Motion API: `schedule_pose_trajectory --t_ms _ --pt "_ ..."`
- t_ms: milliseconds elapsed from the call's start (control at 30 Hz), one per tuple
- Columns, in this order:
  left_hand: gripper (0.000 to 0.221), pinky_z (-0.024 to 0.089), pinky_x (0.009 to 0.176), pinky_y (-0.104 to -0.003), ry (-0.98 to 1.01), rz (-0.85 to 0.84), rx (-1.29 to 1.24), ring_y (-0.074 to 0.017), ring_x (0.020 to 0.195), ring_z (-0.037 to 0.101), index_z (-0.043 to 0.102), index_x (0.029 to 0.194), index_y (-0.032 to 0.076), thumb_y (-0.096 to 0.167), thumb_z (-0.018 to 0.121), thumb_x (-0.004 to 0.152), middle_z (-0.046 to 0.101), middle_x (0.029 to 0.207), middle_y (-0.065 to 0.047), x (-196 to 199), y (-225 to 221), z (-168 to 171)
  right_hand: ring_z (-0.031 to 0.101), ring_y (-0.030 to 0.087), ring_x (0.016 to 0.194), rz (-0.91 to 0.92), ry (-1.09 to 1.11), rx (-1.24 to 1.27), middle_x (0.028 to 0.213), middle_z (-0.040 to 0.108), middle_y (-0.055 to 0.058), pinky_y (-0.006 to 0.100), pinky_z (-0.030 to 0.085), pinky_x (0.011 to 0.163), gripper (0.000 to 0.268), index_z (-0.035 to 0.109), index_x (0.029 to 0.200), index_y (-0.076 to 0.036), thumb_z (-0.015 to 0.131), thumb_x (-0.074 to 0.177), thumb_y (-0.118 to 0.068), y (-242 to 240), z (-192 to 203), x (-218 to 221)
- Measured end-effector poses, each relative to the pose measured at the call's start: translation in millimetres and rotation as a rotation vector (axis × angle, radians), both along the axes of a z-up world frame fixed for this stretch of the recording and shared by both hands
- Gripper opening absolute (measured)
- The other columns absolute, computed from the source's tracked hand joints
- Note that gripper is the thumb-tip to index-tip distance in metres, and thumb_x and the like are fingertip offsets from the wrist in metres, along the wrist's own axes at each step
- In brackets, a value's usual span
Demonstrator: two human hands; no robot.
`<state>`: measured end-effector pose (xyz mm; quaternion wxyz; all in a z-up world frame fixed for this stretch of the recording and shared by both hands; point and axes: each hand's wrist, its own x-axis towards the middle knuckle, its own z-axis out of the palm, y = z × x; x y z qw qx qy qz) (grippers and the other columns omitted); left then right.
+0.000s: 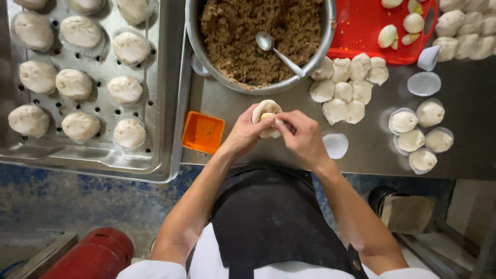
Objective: The person prepares steamed buns by hand, placing a meat mixture and a piece of boiled egg into flattened dough, pinching the dough closed, and placing the buns into paper liners on a tray.
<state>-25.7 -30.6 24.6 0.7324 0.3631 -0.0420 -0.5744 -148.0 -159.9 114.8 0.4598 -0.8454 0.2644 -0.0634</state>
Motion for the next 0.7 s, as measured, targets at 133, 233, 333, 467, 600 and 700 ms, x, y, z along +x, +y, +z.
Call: schedule_pose_trajectory --t_ms 133,233,333,467,600,700 --pt "0.045 0.055 0.099 -0.032 -0.163 -0.043 -0.006 -0.0158 0.114 0.064 0.057 0.137 -0.001 0.018 0.072 0.099 0.066 0.125 -0.009 4 1 22 0.069 0.029 0.082 0.187 -0.110 -0.230 0.100 0.067 0.015 0.038 0.056 0.072 0.023 0.070 0.113 -0.002 0.070 0.090 -0.002 1 36 6" --pt "0.044 0.056 0.097 -0.033 -0.115 -0.074 0.016 -0.0165 0.110 0.065 0.058 0.135 -0.001 0.017 0.074 0.097 0.067 0.122 -0.009 12 6 42 0.069 0.033 0.092 0.257 -0.186 -0.436 0.103 0.066 0.015 0.040 0.056 0.081 0.023 0.068 0.112 -0.002 0.072 0.089 -0.001 -6 57 9" --pt "0.045 0.057 0.099 -0.033 -0.170 -0.088 -0.020 -0.0160 0.113 0.066 0.057 0.137 0.001 0.016 0.073 0.097 0.068 0.124 -0.008 16 9 63 0.069 0.028 0.089 0.186 -0.203 -0.323 0.103 0.067 0.012 0.036 0.056 0.078 0.022 0.068 0.113 -0.001 0.074 0.093 0.000 -11 77 11" --pt "0.048 0.056 0.099 -0.036 -0.010 -0.052 -0.132 -0.0170 0.114 0.065 0.055 0.140 0.002 0.009 0.075 0.096 0.064 0.125 -0.008 12 11 86 0.068 0.020 0.085 0.192 -0.272 -0.293 0.102 0.065 0.011 0.031 0.055 0.074 0.017 0.070 0.109 -0.004 0.077 0.094 -0.003 -9 91 21" --pt "0.050 0.056 0.103 -0.040 0.088 0.136 -0.213 -0.0201 0.117 0.066 0.052 0.140 0.003 0.005 0.073 0.095 0.064 0.128 -0.010 9 7 94 0.064 0.013 0.085 -0.050 -0.333 -0.200 0.105 0.065 0.009 0.027 0.054 0.072 0.017 0.072 0.118 -0.006 0.073 0.101 0.000 -6 93 12" --pt "0.051 0.055 0.106 -0.040 0.082 0.276 -0.225 -0.0212 0.119 0.065 0.050 0.142 0.003 0.002 0.072 0.096 0.063 0.130 -0.011 6 5 93 0.063 0.008 0.080 -0.317 -0.276 0.317 0.096 0.067 0.002 0.024 0.055 0.069 0.023 0.068 0.124 -0.006 0.070 0.101 -0.007 10 77 4"
